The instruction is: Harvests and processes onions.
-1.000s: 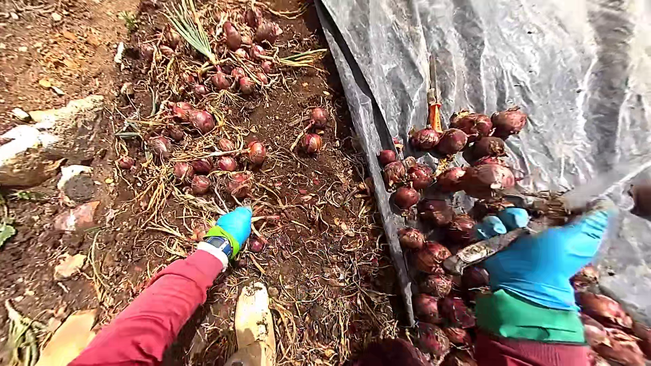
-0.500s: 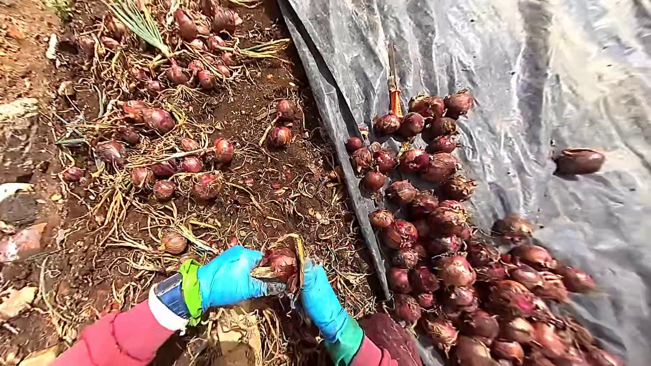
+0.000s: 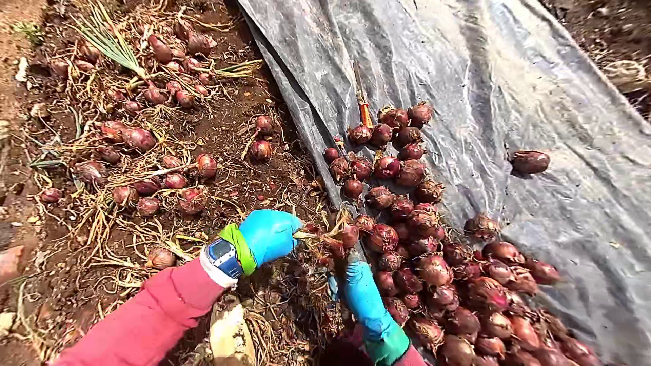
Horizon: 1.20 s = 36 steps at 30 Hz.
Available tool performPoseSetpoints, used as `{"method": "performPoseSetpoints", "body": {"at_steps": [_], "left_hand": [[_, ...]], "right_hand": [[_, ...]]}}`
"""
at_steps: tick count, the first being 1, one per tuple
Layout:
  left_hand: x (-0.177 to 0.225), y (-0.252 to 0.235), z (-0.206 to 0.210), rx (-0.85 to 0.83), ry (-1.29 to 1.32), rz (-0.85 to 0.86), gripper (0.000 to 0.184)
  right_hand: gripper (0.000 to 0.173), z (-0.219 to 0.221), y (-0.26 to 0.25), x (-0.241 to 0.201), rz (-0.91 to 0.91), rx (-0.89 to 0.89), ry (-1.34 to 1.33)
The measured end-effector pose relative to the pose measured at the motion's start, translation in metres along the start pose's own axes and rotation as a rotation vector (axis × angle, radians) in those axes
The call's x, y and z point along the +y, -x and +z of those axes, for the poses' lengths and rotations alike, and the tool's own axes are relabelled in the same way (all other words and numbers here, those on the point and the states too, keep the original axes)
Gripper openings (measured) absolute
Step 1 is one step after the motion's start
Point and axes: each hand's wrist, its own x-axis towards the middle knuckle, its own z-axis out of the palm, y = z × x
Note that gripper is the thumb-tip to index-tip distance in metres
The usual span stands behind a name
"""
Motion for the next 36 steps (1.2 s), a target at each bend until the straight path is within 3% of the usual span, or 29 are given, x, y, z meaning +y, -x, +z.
{"method": "performPoseSetpoints", "body": {"at_steps": [2, 4, 6, 7, 9, 10, 11, 12, 14, 16, 19, 22, 25, 28, 30, 34, 36], "left_hand": [[-0.054, 0.026, -0.014, 0.25, 0.171, -0.14, 0.013], [-0.111, 0.092, -0.007, 0.489, 0.377, -0.297, 0.005], [-0.162, 0.166, 0.022, 0.575, 0.434, -0.574, 0.01], [-0.187, 0.198, 0.046, 0.508, 0.366, -0.755, 0.019], [-0.229, 0.244, 0.105, 0.141, 0.103, -1.066, 0.052], [-0.237, 0.256, 0.129, 0.003, 0.05, -1.151, 0.063], [-0.242, 0.263, 0.146, -0.025, 0.052, -1.161, 0.066], [-0.241, 0.262, 0.158, 0.04, 0.073, -1.128, 0.065], [-0.218, 0.234, 0.163, 0.258, 0.107, -1.001, 0.043], [-0.193, 0.18, 0.165, 0.38, 0.161, -0.816, 0.031], [-0.174, 0.083, 0.194, 0.312, 0.136, -0.58, 0.054], [-0.175, 0.03, 0.216, 0.247, 0.095, -0.532, 0.058], [-0.192, 0.037, 0.191, 0.163, 0.228, -0.544, 0.041], [-0.184, 0.056, 0.158, 0.116, 0.245, -0.572, 0.04], [-0.156, 0.075, 0.134, 0.114, 0.266, -0.522, 0.038], [-0.111, 0.099, 0.125, 0.229, 0.19, -0.084, 0.021], [-0.097, 0.104, 0.132, 0.33, 0.128, 0.137, 0.024]], "right_hand": [[0.078, -0.016, -0.012, -0.007, -0.006, 0.181, 0.003], [0.078, -0.031, -0.024, -0.012, 0.021, 0.139, 0.196], [0.07, -0.035, -0.027, -0.006, 0.087, 0.075, 0.325], [0.063, -0.035, -0.026, 0.001, 0.127, 0.042, 0.285], [0.048, -0.03, -0.017, 0.02, 0.182, -0.005, 0.133], [0.042, -0.022, -0.012, 0.029, 0.184, -0.023, 0.066], [0.037, -0.011, -0.007, 0.039, 0.202, -0.01, 0.025], [0.032, 0.003, 0.0, 0.047, 0.243, 0.009, 0.025], [0.031, 0.028, 0.011, 0.069, 0.341, -0.054, 0.132], [0.054, 0.051, 0.019, 0.086, 0.434, -0.161, 0.318], [0.052, 0.079, 0.032, 0.097, 0.538, -0.174, 0.38], [0.025, 0.094, 0.039, 0.099, 0.572, -0.115, 0.303], [0.02, 0.09, 0.033, 0.088, 0.487, -0.061, 0.163], [0.066, 0.091, 0.005, 0.086, 0.534, -0.233, 0.102], [0.076, 0.097, -0.004, 0.089, 0.557, -0.4, 0.069], [0.085, 0.117, 0.0, 0.059, 0.328, -0.54, -0.085], [0.09, 0.117, 0.004, 0.035, 0.254, -0.509, 0.028]]}}
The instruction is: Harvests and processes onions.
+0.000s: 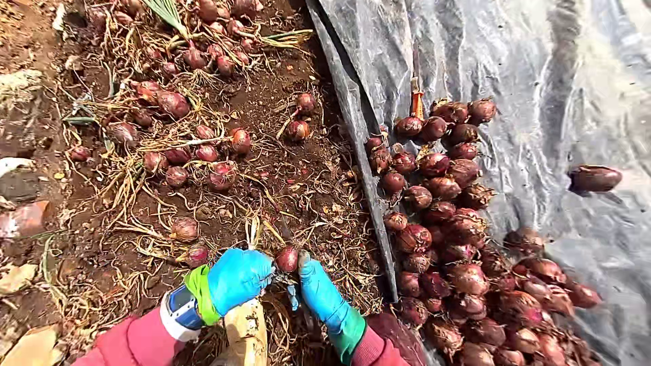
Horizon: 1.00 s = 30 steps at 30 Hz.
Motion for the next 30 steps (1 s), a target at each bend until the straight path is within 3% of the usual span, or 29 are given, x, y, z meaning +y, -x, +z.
{"method": "performPoseSetpoints", "body": {"at_steps": [1, 6, 10, 15, 17, 20, 23, 26, 28, 30], "left_hand": [[0.002, 0.001, 0.0, 0.051, 0.001, 0.057, 0.024], [0.011, -0.016, -0.012, 0.061, 0.042, 0.016, 0.022], [0.038, -0.051, -0.013, -0.054, 0.071, 0.259, 0.027], [0.054, -0.088, -0.018, 0.221, 0.171, 0.386, 0.036], [0.064, -0.094, -0.019, 0.074, 0.12, 0.332, 0.033], [0.082, -0.101, -0.014, -0.132, 0.083, 0.241, 0.032], [0.085, -0.117, -0.019, 0.051, 0.045, 0.19, 0.03], [0.051, -0.121, -0.047, 0.363, 0.087, 0.003, 0.027], [0.009, -0.091, -0.076, 0.533, 0.127, -0.191, 0.023], [-0.039, -0.036, -0.096, 0.575, 0.051, -0.442, 0.022]], "right_hand": [[0.088, -0.003, 0.004, -0.008, 0.025, 0.04, 0.049], [0.081, -0.03, 0.023, -0.009, -0.006, 0.088, -0.02], [0.086, -0.044, 0.029, -0.001, -0.099, 0.166, -0.11], [0.086, -0.067, 0.035, 0.001, -0.185, 0.016, -0.176], [0.083, -0.068, 0.038, -0.007, -0.204, -0.013, -0.064], [0.08, -0.071, 0.044, -0.023, -0.206, 0.093, 0.089], [0.083, -0.091, 0.05, -0.031, -0.193, 0.198, 0.132], [0.084, -0.126, 0.06, -0.036, -0.221, 0.506, -0.063], [0.079, -0.147, 0.066, -0.044, -0.201, 0.742, -0.204], [0.077, -0.155, 0.079, -0.044, -0.138, 0.812, -0.221]]}}
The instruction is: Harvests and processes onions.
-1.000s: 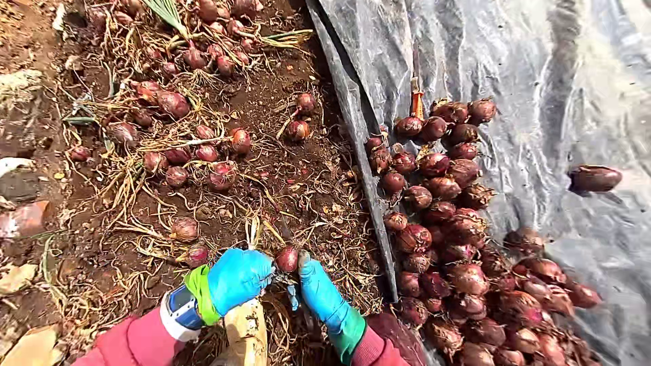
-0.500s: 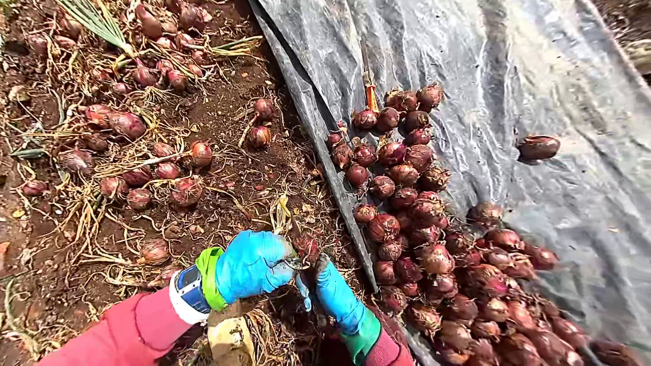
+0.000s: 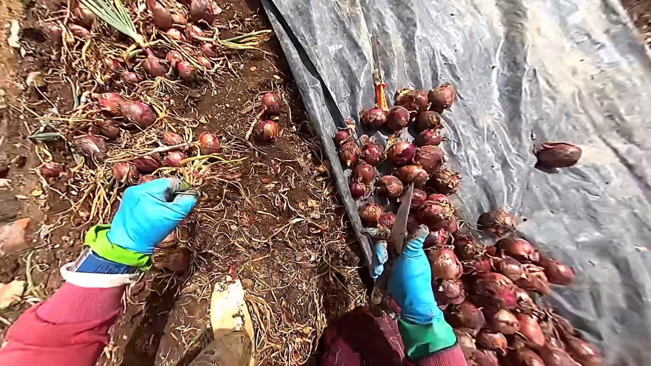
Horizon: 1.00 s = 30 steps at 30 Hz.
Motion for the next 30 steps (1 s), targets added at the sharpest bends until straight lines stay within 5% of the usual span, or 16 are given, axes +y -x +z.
{"method": "performPoseSetpoints", "body": {"at_steps": [2, 5, 10, 13, 15, 19, 23, 27, 30], "left_hand": [[-0.078, 0.025, -0.038, -0.165, -0.308, -0.284, 0.025], [-0.167, 0.07, -0.067, -0.644, -0.742, -0.631, 0.042], [-0.158, 0.073, 0.007, -0.285, -0.431, -0.645, 0.059], [-0.188, 0.06, 0.071, -0.315, -0.39, -0.536, 0.085], [-0.195, 0.049, 0.068, -0.417, -0.359, -0.525, 0.096], [-0.156, 0.031, 0.028, -0.52, -0.406, -0.538, 0.071], [-0.068, 0.039, 0.008, -0.429, -0.081, -0.374, 0.059], [-0.018, 0.055, 0.036, -0.466, 0.188, -0.014, 0.064], [-0.002, 0.06, 0.046, -0.686, 0.395, -0.01, 0.058]], "right_hand": [[0.081, -0.007, 0.004, 0.026, 0.041, -0.099, 0.032], [0.081, 0.023, 0.025, 0.069, 0.137, -0.262, 0.05], [0.087, 0.088, 0.058, 0.119, 0.302, -0.545, 0.208], [0.09, 0.111, 0.064, 0.123, 0.274, -0.667, 0.32], [0.087, 0.114, 0.065, 0.117, 0.267, -0.654, 0.347], [0.085, 0.12, 0.055, 0.118, 0.337, -0.559, 0.283], [0.081, 0.146, 0.063, 0.14, 0.484, -0.62, 0.097], [0.078, 0.168, 0.074, 0.119, 0.228, -0.806, -0.098], [0.091, 0.171, 0.064, 0.088, 0.012, -0.694, -0.079]]}}
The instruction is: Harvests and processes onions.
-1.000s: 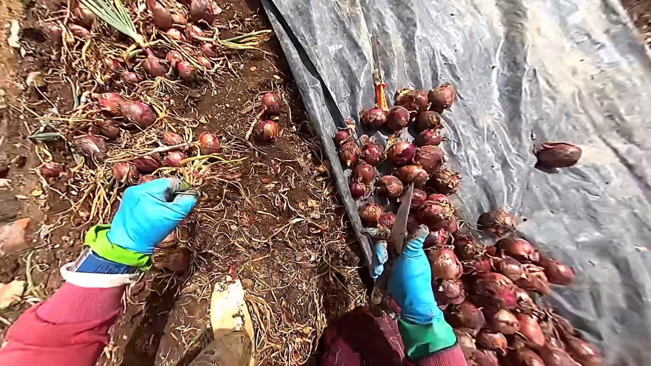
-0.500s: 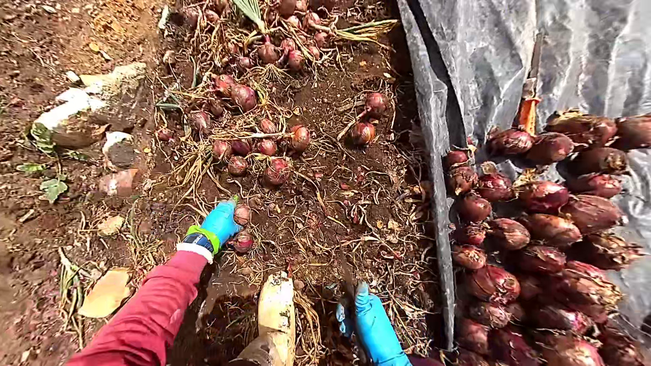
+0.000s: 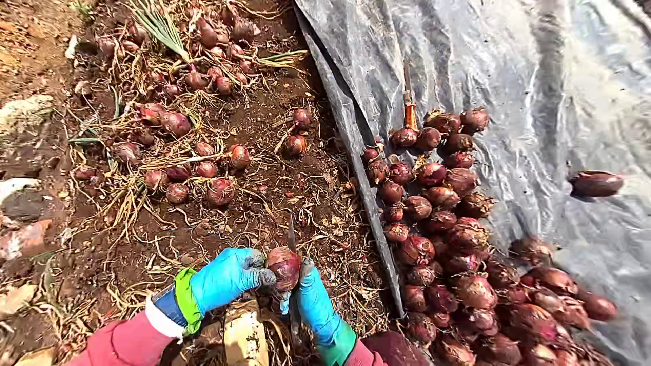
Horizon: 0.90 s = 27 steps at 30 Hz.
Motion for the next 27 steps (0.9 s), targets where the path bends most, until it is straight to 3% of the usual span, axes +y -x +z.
{"method": "performPoseSetpoints", "body": {"at_steps": [3, 5, 8, 9, 12, 14, 15, 17, 20, 22, 24, 27], "left_hand": [[0.003, -0.01, -0.017, -0.037, 0.011, -0.081, 0.04], [0.0, -0.013, -0.032, 0.082, -0.088, -0.115, 0.028], [0.011, -0.015, -0.032, 0.252, -0.166, -0.033, 0.027], [0.022, -0.013, -0.025, 0.191, -0.283, 0.012, 0.031], [0.089, -0.019, 0.01, -0.353, -0.672, 0.052, 0.04], [0.112, -0.027, 0.034, -0.435, -0.729, 0.137, 0.033], [0.116, -0.033, 0.032, -0.366, -0.71, 0.126, 0.033], [0.117, -0.047, 0.003, -0.07, -0.65, 0.058, 0.031], [0.072, -0.027, -0.046, 0.439, -0.416, -0.007, 0.024], [0.021, 0.005, -0.063, 0.59, -0.38, -0.16, 0.023], [-0.041, 0.039, -0.058, 0.531, -0.448, -0.442, 0.028], [-0.13, 0.069, -0.002, 0.262, -0.581, -0.773, 0.073]], "right_hand": [[0.085, -0.015, -0.011, -0.021, 0.118, 0.033, 0.262], [0.08, -0.028, -0.011, -0.027, 0.199, 0.016, 0.287], [0.081, -0.04, -0.007, -0.021, 0.235, 0.048, 0.261], [0.083, -0.044, -0.004, -0.018, 0.283, -0.01, 0.348], [0.089, -0.054, 0.007, -0.025, 0.239, -0.217, 0.584], [0.088, -0.059, 0.023, -0.037, 0.147, -0.089, 0.492], [0.087, -0.063, 0.031, -0.042, 0.086, 0.043, 0.387], [0.082, -0.078, 0.036, -0.055, -0.077, 0.325, 0.167], [0.077, -0.111, 0.046, -0.057, -0.143, 0.57, 0.046], [0.078, -0.121, 0.05, -0.045, -0.08, 0.592, 0.084], [0.079, -0.116, 0.052, -0.023, 0.045, 0.59, 0.109], [0.081, -0.092, 0.048, 0.009, 0.224, 0.524, 0.11]]}}
